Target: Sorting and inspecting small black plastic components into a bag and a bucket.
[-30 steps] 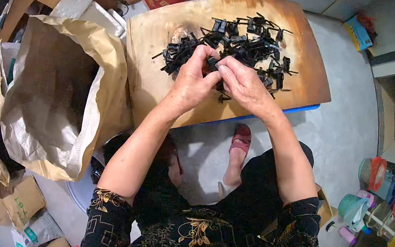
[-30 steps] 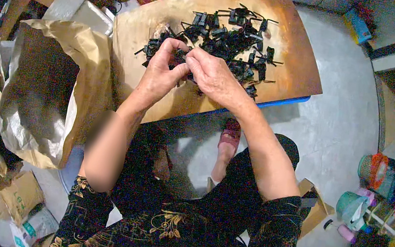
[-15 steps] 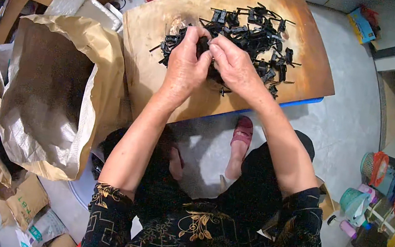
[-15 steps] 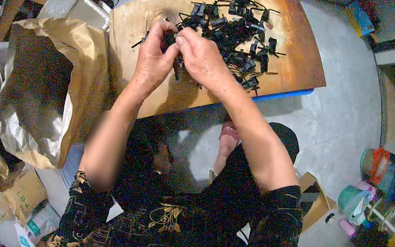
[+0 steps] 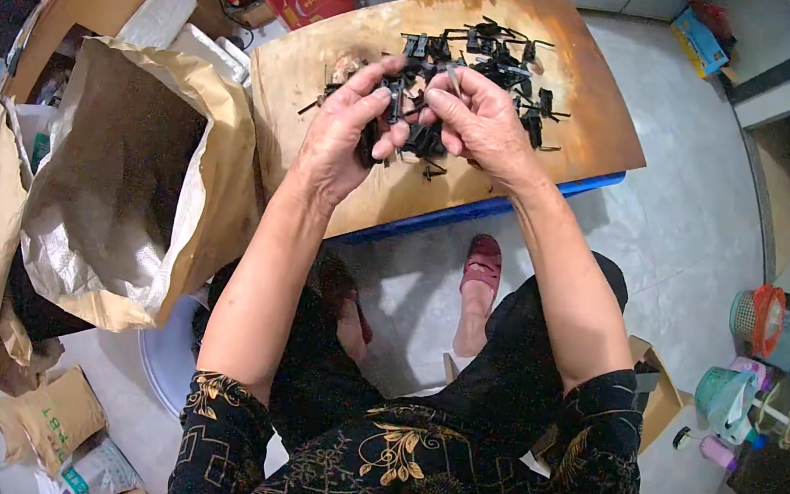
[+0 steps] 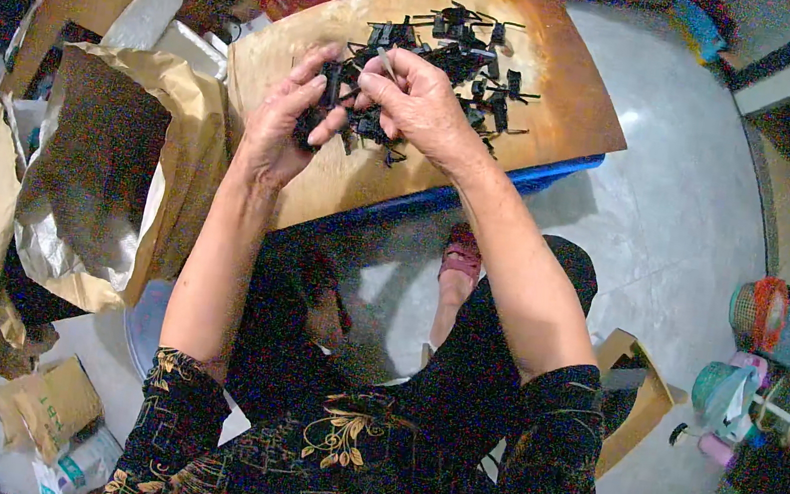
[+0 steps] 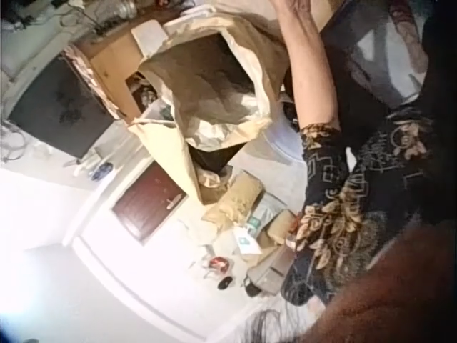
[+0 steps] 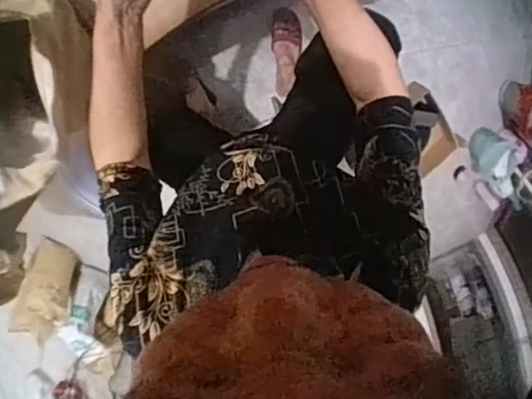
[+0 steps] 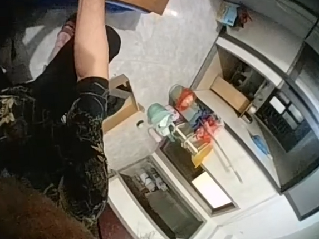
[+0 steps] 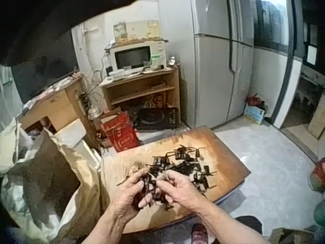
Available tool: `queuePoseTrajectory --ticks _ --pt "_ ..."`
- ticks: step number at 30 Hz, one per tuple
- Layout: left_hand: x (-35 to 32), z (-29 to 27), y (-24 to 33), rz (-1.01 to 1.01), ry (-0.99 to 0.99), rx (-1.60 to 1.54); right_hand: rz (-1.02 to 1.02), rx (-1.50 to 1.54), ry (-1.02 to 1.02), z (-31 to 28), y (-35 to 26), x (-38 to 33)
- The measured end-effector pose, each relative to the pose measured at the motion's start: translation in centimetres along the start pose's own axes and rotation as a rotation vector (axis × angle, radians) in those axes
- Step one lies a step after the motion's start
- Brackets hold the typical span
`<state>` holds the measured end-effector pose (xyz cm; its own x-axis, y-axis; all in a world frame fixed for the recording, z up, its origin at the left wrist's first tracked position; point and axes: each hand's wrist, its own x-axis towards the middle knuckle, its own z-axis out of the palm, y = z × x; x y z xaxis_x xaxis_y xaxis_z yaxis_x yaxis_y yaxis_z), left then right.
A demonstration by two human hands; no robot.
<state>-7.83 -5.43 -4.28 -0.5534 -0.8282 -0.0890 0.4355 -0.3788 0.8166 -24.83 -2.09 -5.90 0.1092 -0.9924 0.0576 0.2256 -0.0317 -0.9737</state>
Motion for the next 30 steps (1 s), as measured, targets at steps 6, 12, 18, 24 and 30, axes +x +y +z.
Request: queuePoseTrajectory --ticks 6,12,18,24,30 --pt "-0.8 2.0 -0.1 -0.136 -0.247 0.008 0.102 0.122 -0.148 -0.8 -1.3 -1.7" --pt "-1.2 2.9 -0.4 -0.115 -0.227 0.114 0.102 -0.031 -0.103 -1.5 -1.7 -2.3" --pt "-1.6 3.2 -0.3 -0.029 -0.145 0.704 0.043 -0.184 -0.033 -0.8 -1.5 -2.5" --pt "-1.2 2.3 -1.2 0.094 -0.018 0.756 0.132 -0.132 0.108 0.3 -0.4 -2.0" --pt "-0.4 0.9 -1.9 0.121 0.073 0.732 0.249 0.048 0.060 2.0 -0.2 -1.9"
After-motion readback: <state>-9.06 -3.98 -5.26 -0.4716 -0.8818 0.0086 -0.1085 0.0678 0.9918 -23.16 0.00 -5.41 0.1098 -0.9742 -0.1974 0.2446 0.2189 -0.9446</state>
